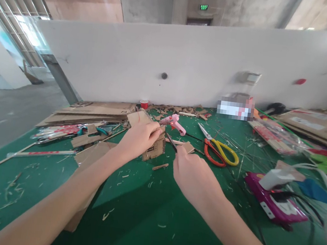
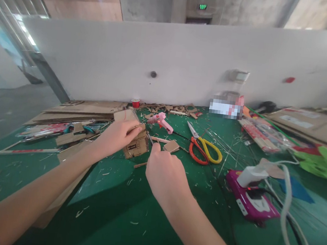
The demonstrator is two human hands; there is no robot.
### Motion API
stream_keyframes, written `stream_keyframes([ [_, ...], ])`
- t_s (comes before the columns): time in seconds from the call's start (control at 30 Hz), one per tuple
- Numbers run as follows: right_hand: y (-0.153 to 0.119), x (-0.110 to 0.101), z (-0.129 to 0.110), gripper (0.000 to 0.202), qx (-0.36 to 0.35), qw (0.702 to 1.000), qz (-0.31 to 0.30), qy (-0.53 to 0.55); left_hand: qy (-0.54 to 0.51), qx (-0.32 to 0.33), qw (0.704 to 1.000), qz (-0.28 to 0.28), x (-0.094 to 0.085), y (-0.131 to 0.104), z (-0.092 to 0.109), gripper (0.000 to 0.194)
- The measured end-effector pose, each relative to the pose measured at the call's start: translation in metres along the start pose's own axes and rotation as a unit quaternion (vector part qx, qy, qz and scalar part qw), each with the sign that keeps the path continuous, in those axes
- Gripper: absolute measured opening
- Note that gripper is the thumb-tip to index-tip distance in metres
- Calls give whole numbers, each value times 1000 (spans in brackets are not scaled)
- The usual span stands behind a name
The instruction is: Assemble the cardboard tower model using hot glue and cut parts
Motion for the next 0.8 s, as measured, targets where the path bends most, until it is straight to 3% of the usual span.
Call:
stream_keyframes([
  [0.27,-3,4,0,22,-5,1000,-2,-6,2,-5,1000,-1,0,0,0,28],
  [0.57,0,2,0,29,-1,999,48,25,1,3,1000,-2,0,0,1,25],
  [0.8,1,-5,-3,26,-15,994,109,-14,2,-1,1000,-9,-1,0,0,25],
])
Point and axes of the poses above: each hand's wrist, its own y-axis towards the middle knuckle, its own x-axis out of the palm, z = x × y, the point moved 7 cm from there along y, towards the middle knuckle, and after that the axes turned 7 degrees about x, right-handed, at the moved point
